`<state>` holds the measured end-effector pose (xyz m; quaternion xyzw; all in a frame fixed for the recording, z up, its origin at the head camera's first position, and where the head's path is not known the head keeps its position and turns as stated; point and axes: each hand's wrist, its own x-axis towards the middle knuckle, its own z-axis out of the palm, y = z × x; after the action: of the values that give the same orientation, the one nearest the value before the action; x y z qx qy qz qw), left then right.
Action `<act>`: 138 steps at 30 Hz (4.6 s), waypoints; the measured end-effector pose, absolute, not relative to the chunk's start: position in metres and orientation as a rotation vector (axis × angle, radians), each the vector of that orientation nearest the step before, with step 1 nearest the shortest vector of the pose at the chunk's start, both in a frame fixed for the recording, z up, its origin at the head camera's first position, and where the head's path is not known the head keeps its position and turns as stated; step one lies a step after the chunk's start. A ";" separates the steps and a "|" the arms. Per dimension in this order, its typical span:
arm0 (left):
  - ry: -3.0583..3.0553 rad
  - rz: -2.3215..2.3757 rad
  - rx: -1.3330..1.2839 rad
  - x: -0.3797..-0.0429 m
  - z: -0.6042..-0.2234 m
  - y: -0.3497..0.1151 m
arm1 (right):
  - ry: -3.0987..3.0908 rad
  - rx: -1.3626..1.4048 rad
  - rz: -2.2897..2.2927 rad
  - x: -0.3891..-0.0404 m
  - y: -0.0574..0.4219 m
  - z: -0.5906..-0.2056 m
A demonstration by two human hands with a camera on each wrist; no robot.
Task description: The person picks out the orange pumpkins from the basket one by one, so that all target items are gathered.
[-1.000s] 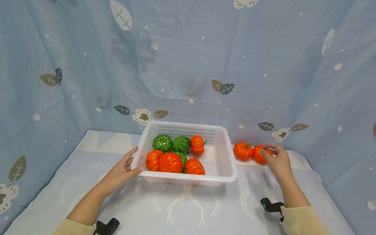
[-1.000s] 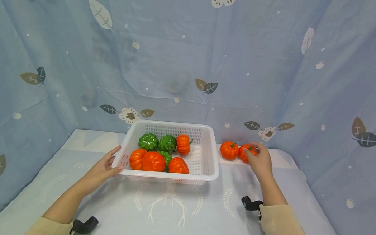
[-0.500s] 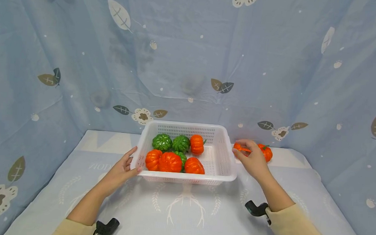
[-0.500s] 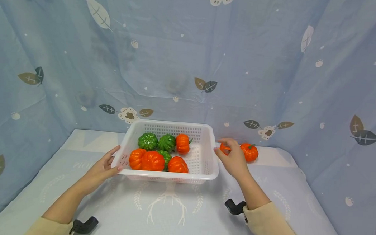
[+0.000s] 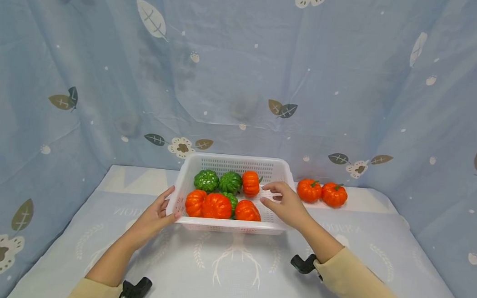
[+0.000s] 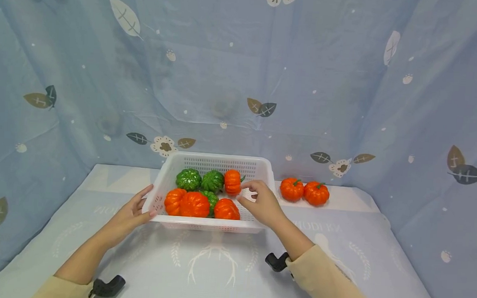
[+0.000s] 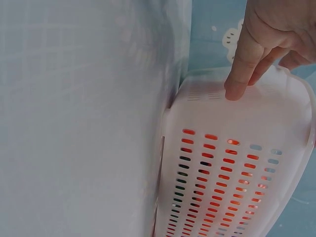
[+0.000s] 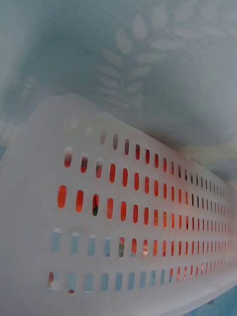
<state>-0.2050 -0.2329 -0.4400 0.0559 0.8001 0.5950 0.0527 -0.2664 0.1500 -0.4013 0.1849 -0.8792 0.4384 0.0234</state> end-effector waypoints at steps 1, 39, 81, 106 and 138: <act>2.430 1.810 0.170 -0.205 -0.440 -0.233 | -2.728 0.601 1.350 -0.267 0.148 -0.402; 2.428 1.812 0.177 -0.204 -0.440 -0.231 | -3.131 0.895 1.170 -0.294 0.116 -0.408; 2.457 1.792 0.160 -0.206 -0.441 -0.232 | -2.929 0.738 1.198 -0.265 0.188 -0.360; 2.464 1.789 0.139 -0.203 -0.441 -0.230 | -2.421 0.415 1.206 -0.231 0.295 -0.361; 2.447 1.791 0.125 -0.201 -0.440 -0.231 | -2.537 -0.345 1.116 -0.288 0.383 -0.426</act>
<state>-0.2011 -0.2315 -0.4398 0.0410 0.8052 0.5892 0.0533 -0.2884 0.3825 -0.4258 -0.1217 -0.8945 0.3935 0.1736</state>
